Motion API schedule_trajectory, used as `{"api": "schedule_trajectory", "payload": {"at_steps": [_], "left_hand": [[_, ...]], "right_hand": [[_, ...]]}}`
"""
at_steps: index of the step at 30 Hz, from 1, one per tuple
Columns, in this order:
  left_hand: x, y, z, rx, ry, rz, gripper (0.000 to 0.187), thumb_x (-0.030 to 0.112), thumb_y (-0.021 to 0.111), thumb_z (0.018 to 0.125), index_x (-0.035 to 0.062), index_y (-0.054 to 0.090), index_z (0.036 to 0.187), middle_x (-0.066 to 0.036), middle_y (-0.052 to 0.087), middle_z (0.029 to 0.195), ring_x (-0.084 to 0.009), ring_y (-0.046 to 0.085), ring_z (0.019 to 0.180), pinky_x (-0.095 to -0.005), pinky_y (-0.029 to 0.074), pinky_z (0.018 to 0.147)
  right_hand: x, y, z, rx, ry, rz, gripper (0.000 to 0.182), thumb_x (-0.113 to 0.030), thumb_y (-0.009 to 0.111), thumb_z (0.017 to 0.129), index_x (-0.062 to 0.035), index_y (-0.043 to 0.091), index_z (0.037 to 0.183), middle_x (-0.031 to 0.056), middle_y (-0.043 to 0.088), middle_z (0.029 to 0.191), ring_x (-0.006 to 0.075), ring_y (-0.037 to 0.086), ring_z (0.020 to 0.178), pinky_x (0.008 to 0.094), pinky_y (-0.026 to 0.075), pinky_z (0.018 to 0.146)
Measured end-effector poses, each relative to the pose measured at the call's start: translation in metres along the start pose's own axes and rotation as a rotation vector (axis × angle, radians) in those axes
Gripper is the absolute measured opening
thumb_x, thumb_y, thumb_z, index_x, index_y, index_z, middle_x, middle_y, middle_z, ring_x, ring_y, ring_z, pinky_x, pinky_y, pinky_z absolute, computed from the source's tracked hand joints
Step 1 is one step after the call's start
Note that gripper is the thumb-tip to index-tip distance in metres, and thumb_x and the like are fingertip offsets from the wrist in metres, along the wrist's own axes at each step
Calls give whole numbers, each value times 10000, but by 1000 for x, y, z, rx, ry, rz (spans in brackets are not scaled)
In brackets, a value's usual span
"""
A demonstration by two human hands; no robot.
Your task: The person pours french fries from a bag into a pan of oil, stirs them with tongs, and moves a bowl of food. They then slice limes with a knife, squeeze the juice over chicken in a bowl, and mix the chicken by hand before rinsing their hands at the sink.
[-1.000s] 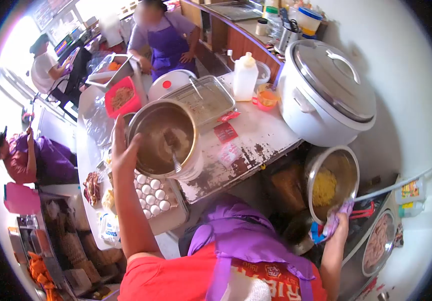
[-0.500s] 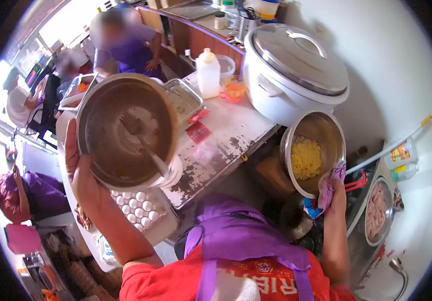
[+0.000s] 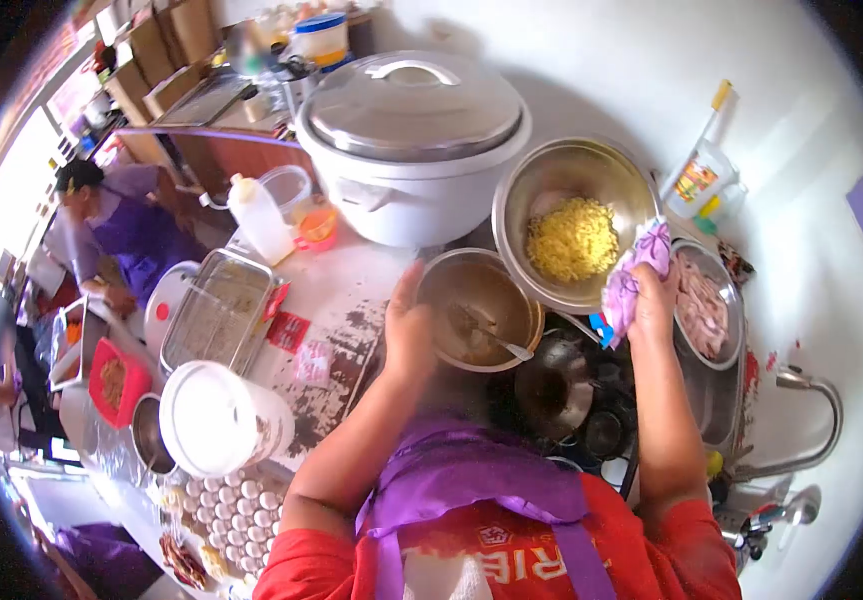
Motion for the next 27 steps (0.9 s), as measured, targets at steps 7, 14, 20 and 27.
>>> {"api": "schedule_trajectory", "payload": {"at_steps": [7, 14, 20, 27], "left_hand": [[-30, 52, 27, -105, 22, 89, 853, -167, 342, 704, 88, -29, 1428, -177, 386, 1316, -256, 473, 1125, -326, 425, 915], [-42, 81, 34, -108, -110, 20, 885, -150, 385, 689, 94, -25, 1434, -169, 338, 1366, -225, 489, 1072, -232, 436, 822], [-40, 86, 32, -137, -74, 65, 895, -152, 380, 719, 116, -116, 1414, -165, 405, 1308, -274, 488, 1094, -402, 430, 918], [-18, 94, 6, -98, -152, -26, 906, -161, 369, 709, 116, -130, 1414, -189, 419, 1293, -287, 497, 1095, -384, 456, 893]], "right_hand": [[-20, -22, 7, 161, -307, -461, 425, -69, 576, 738, 60, 413, 1109, 161, 527, 1003, 235, 526, 913, 347, 396, 865], [-59, -3, -14, 244, -527, -765, 415, -52, 573, 728, 29, 444, 1114, 168, 523, 1005, 271, 527, 939, 346, 397, 867], [-80, 13, -27, 243, -780, -838, 413, -41, 591, 689, 1, 471, 1082, 175, 561, 974, 333, 564, 909, 395, 426, 826], [-84, 14, -28, 259, -804, -818, 448, -42, 595, 689, 10, 457, 1111, 196, 555, 1005, 349, 561, 938, 410, 428, 837]]}}
Point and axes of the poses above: each hand's wrist, its own z-axis towards the middle knuckle, its own y-axis out of the palm, x = y × z, the point moved 8 cm from there along z, towards the middle knuckle
